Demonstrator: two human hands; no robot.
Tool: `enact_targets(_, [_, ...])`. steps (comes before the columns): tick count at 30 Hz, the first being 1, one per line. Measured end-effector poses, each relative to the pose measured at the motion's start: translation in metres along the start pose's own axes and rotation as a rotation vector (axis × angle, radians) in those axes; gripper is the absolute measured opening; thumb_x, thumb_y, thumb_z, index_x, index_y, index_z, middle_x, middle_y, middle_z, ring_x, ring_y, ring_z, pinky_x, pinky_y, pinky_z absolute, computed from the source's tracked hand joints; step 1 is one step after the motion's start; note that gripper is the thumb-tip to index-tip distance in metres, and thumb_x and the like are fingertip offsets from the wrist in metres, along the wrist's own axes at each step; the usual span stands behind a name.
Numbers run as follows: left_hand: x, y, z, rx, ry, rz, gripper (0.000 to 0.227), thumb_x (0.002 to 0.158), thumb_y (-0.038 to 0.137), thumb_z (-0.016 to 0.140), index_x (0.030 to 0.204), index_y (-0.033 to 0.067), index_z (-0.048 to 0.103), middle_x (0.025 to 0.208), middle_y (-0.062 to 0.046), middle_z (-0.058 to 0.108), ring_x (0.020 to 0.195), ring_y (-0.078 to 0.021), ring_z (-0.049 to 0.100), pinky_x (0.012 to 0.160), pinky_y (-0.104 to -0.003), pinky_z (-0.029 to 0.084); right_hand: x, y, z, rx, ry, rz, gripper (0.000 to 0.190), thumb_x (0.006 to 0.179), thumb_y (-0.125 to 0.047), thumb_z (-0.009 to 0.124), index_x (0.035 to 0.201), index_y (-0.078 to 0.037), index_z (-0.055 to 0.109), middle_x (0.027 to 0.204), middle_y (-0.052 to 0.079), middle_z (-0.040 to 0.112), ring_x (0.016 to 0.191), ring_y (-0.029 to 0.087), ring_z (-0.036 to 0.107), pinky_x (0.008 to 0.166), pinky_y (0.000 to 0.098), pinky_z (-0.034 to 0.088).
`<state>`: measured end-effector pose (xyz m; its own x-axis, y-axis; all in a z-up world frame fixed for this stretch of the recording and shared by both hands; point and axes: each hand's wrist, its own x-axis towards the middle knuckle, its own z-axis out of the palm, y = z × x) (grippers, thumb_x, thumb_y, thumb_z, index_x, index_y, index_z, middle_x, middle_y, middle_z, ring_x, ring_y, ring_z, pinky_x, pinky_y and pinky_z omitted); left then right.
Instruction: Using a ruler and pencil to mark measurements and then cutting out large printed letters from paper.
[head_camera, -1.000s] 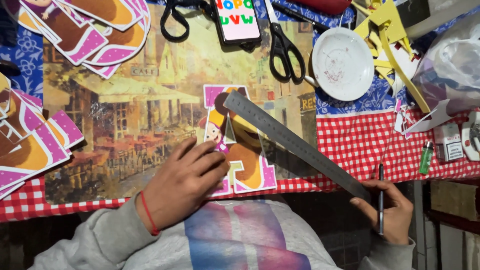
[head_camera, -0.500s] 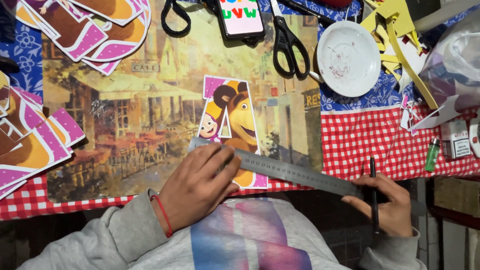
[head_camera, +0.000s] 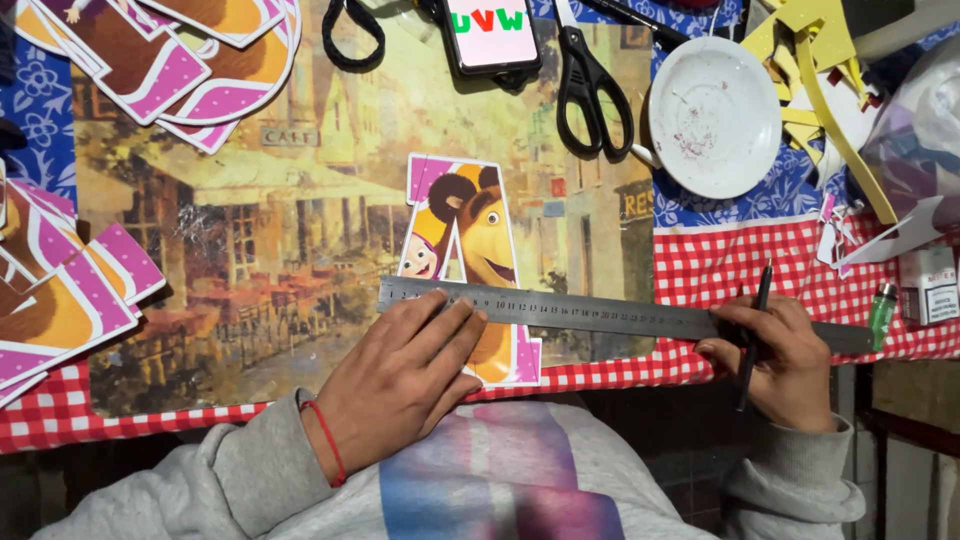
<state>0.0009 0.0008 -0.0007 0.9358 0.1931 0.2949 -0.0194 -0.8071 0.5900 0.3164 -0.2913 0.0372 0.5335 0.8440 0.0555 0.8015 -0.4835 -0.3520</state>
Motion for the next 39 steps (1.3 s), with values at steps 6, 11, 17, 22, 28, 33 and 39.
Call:
enact_targets(6, [0.002,0.000,-0.001,0.004,-0.001,-0.008,0.055,0.094,0.034,0.068,0.134,-0.0032,0.060,0.136,-0.017,0.059,0.129,-0.0368,0.052,0.108,-0.048,0.042,-0.007,0.002,0.012,0.076,0.066,0.073,0.045,0.078,-0.022,0.088,0.117,-0.006,0.074,0.118,0.011,0.069,0.109,0.023,0.067,0.088,0.0334,0.055])
enact_targets(11, [-0.001,-0.001,0.001,0.012,-0.010,-0.009,0.057,0.093,0.035,0.069,0.134,-0.0041,0.060,0.136,-0.016,0.060,0.128,-0.0366,0.053,0.107,-0.047,0.043,-0.011,0.003,0.019,0.086,0.115,0.079,0.038,0.083,-0.019,0.087,0.116,-0.006,0.075,0.116,0.011,0.071,0.109,0.022,0.068,0.088,0.0318,0.056])
enact_targets(17, [-0.001,-0.001,0.001,0.015,-0.005,-0.008,0.060,0.093,0.037,0.071,0.134,-0.0049,0.060,0.136,-0.016,0.060,0.127,-0.0364,0.054,0.106,-0.046,0.045,-0.011,0.002,0.022,0.106,0.176,0.036,0.031,0.088,-0.015,0.087,0.111,-0.001,0.073,0.115,0.014,0.073,0.114,0.026,0.070,0.098,0.0342,0.056])
enact_targets(22, [-0.003,-0.002,0.003,0.021,-0.008,0.007,0.061,0.093,0.038,0.071,0.135,-0.0054,0.059,0.135,-0.017,0.060,0.127,-0.0366,0.054,0.106,-0.046,0.046,-0.009,-0.002,0.024,0.144,0.198,0.056,0.031,0.088,-0.014,0.087,0.110,0.001,0.072,0.114,0.016,0.073,0.115,0.027,0.070,0.101,0.0350,0.056])
enact_targets(28, [-0.004,-0.002,0.004,0.041,-0.008,0.004,0.061,0.094,0.038,0.069,0.136,-0.0045,0.058,0.137,-0.017,0.059,0.127,-0.0366,0.054,0.105,-0.046,0.046,-0.007,-0.003,0.025,0.122,0.208,0.044,0.028,0.090,-0.010,0.086,0.111,0.002,0.071,0.116,0.016,0.073,0.118,0.027,0.070,0.104,0.0359,0.055])
enact_targets(33, [-0.002,-0.001,0.003,0.029,-0.031,-0.005,0.062,0.094,0.038,0.069,0.138,-0.0037,0.058,0.138,-0.016,0.058,0.126,-0.0361,0.054,0.105,-0.046,0.045,-0.005,-0.006,0.027,0.116,0.222,0.071,0.024,0.092,-0.004,0.083,0.112,0.003,0.071,0.120,0.017,0.073,0.119,0.027,0.069,0.105,0.0359,0.055])
enact_targets(39, [-0.003,-0.002,0.004,0.034,-0.024,-0.005,0.061,0.094,0.038,0.068,0.137,-0.0031,0.057,0.138,-0.016,0.058,0.127,-0.0352,0.054,0.106,-0.045,0.045,-0.018,0.031,0.029,0.205,0.278,-0.015,0.021,0.104,-0.013,0.075,0.114,0.005,0.070,0.121,0.016,0.073,0.116,0.026,0.071,0.104,0.0344,0.055])
